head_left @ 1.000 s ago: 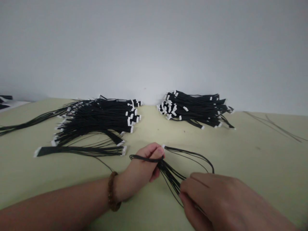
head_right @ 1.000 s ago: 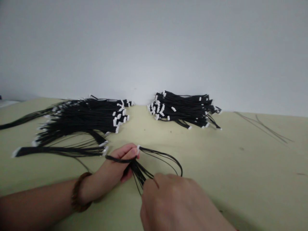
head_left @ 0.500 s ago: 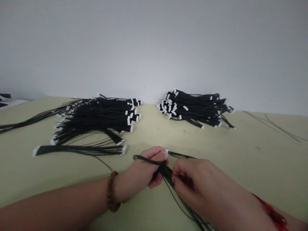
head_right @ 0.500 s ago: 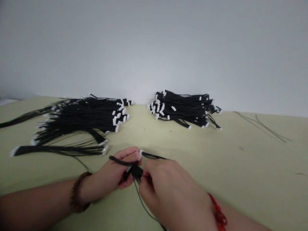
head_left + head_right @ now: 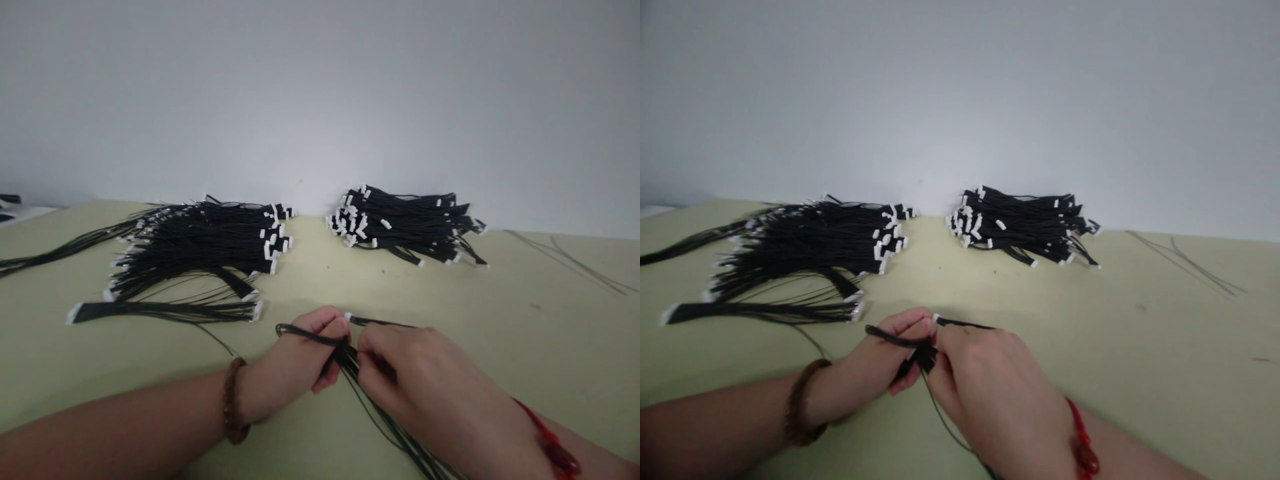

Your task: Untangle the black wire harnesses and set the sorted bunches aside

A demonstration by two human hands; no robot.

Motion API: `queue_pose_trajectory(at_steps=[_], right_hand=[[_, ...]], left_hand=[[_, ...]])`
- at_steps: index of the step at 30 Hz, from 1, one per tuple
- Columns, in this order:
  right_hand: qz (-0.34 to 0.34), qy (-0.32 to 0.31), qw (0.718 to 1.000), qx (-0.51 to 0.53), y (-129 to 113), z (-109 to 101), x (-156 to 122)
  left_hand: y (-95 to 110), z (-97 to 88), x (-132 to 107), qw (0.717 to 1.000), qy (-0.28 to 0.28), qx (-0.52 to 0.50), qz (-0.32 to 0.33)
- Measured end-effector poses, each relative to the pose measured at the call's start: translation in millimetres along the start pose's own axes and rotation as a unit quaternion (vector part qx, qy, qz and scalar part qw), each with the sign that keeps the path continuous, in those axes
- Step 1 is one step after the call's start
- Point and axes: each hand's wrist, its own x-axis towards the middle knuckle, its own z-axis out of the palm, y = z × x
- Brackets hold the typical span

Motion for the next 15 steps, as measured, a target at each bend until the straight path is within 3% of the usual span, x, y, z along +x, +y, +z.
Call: queue_pose_trajectory(at_steps=[7,10,13,15], right_hand=[[-0.008,-0.058,0.996,0.067,11.4,-13.8,6.3],[0.007,-0.052,0.999,-0.011,14.7,-15.9,5.6],[0.004,-0.048,0.995,-0.092,20.6,-24.8,-6.0],[-0.033,-0.038,0.996,-0.072,26.0,-36.8,-20.5]], left_hand=[[7.3,3.6,-1.6,0.999,0.043,0.025,-0.022],[7.6,2.5,0.8,0.997,0.067,0.021,-0.022],[9.9,-1.9,7.0,0.989,0.143,-0.036,-0.026],[11.0,-4.8,11.4,0.979,0.190,-0.067,-0.033]])
